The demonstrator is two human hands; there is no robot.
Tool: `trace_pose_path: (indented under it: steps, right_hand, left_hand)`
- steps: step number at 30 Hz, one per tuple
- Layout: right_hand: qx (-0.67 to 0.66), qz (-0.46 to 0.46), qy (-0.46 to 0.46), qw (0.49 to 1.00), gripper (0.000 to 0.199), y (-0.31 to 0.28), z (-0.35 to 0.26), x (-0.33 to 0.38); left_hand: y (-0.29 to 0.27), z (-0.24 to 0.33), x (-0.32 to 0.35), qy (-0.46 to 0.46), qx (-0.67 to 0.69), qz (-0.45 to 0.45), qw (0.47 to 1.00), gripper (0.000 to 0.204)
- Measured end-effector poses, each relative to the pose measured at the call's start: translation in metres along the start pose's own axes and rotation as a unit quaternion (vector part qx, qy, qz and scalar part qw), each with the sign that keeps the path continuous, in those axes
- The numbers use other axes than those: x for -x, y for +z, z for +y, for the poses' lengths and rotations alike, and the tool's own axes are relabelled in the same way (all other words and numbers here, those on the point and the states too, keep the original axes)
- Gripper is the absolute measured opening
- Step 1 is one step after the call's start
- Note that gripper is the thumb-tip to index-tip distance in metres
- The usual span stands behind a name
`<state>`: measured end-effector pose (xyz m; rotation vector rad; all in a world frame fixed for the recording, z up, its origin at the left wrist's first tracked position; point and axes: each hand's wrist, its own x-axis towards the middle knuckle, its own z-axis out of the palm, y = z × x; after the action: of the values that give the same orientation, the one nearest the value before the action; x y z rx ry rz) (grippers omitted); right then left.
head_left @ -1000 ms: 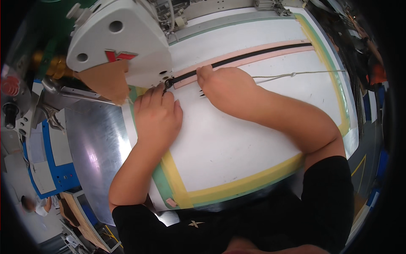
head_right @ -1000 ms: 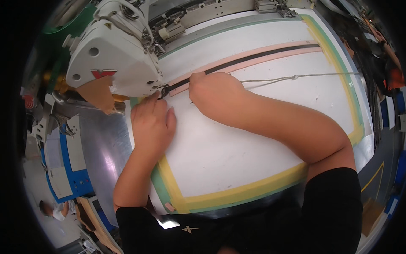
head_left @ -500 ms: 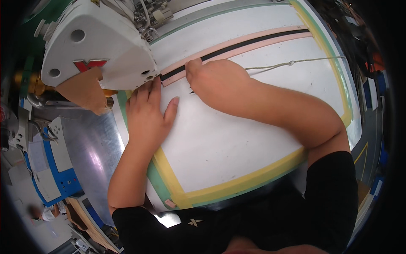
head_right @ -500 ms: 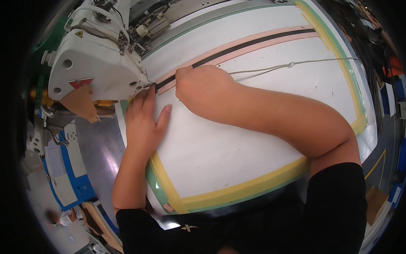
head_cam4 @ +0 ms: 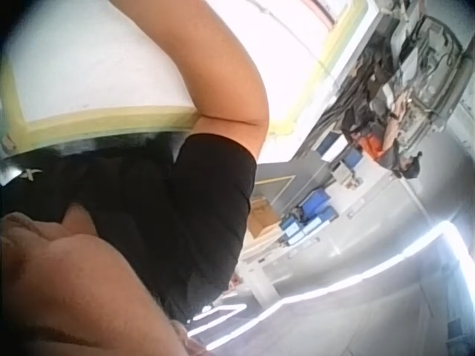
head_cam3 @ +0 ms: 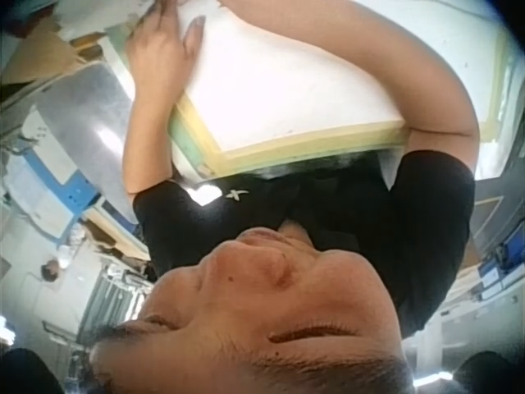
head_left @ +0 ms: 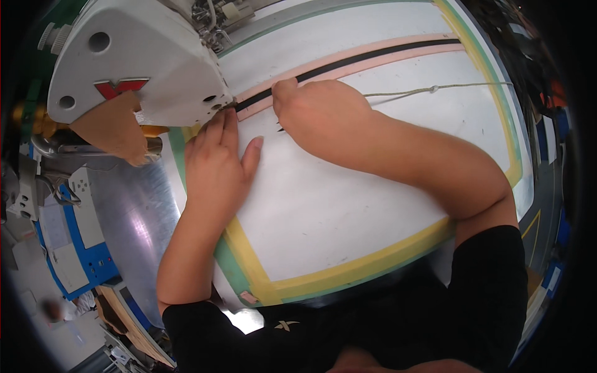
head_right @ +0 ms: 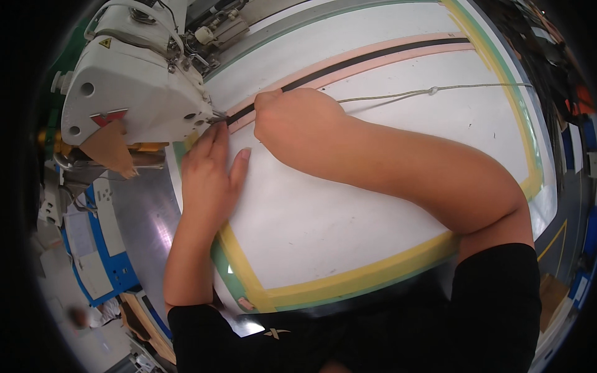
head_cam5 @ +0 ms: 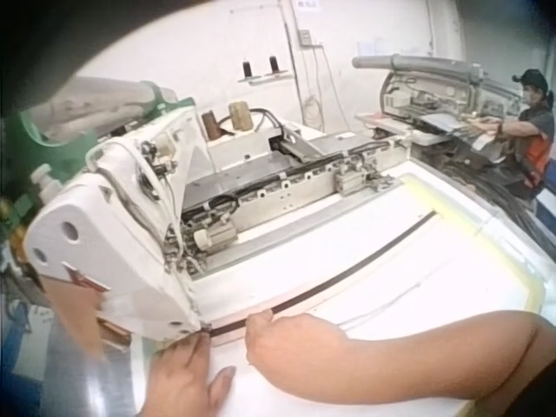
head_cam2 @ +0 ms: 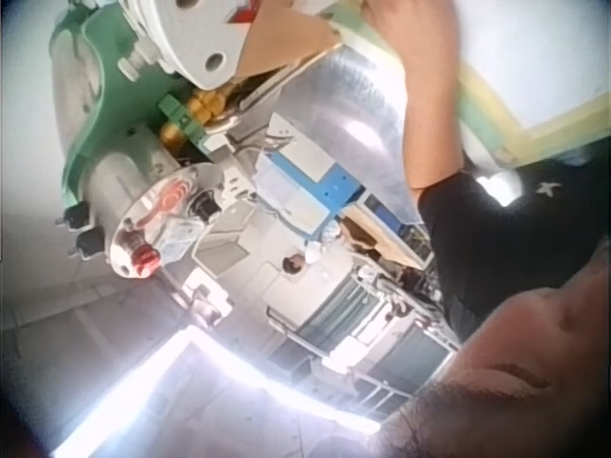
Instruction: Apply black leather or synthetic strips to a white guide board and process them through an industrial machine.
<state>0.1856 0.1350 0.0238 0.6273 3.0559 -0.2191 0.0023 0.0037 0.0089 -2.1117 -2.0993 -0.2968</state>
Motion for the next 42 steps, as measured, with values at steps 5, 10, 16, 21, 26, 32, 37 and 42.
trace_pose_path:
  steps: [5, 10, 16, 21, 26, 32, 37, 42]
  right_hand:
    - [0.009, 0.016, -0.015, 1.0, 0.012, 0.003, -0.004, 0.0]
    - [0.031, 0.03, -0.001, 0.999, 0.013, 0.009, -0.003, 0.003]
    - [0.028, -0.017, -0.005, 0.999, 0.013, -0.002, -0.004, -0.001]
    - [0.024, -0.001, 0.014, 1.0, 0.012, 0.0, -0.003, 0.001]
    - [-0.019, 0.006, 0.002, 1.0, 0.01, 0.0, -0.005, 0.001]
    - [-0.033, 0.079, 0.006, 0.996, 0.017, 0.012, -0.006, 0.002]
    - [0.009, 0.126, -0.013, 0.992, 0.018, 0.016, -0.006, 0.002]
    - [0.011, 0.105, -0.003, 0.994, 0.019, 0.017, -0.008, 0.001]
  left_hand:
    - [-0.002, -0.001, 0.003, 0.003, -0.006, -0.001, 1.0, 0.055]
    - [0.001, 0.003, -0.001, 0.005, 0.002, -0.009, 1.0, 0.055]
    - [-0.004, 0.0, -0.002, -0.001, 0.021, -0.005, 1.0, 0.056]
    - [-0.001, -0.001, -0.003, 0.011, 0.021, -0.004, 1.0, 0.055]
    - [-0.002, -0.002, 0.001, 0.005, 0.019, -0.002, 1.0, 0.055]
    - [-0.004, -0.002, 0.0, 0.005, 0.023, -0.002, 1.0, 0.055]
    - [-0.007, -0.002, 0.0, 0.001, 0.02, -0.008, 1.0, 0.056]
    - [-0.007, 0.0, 0.0, -0.002, 0.023, -0.011, 1.0, 0.057]
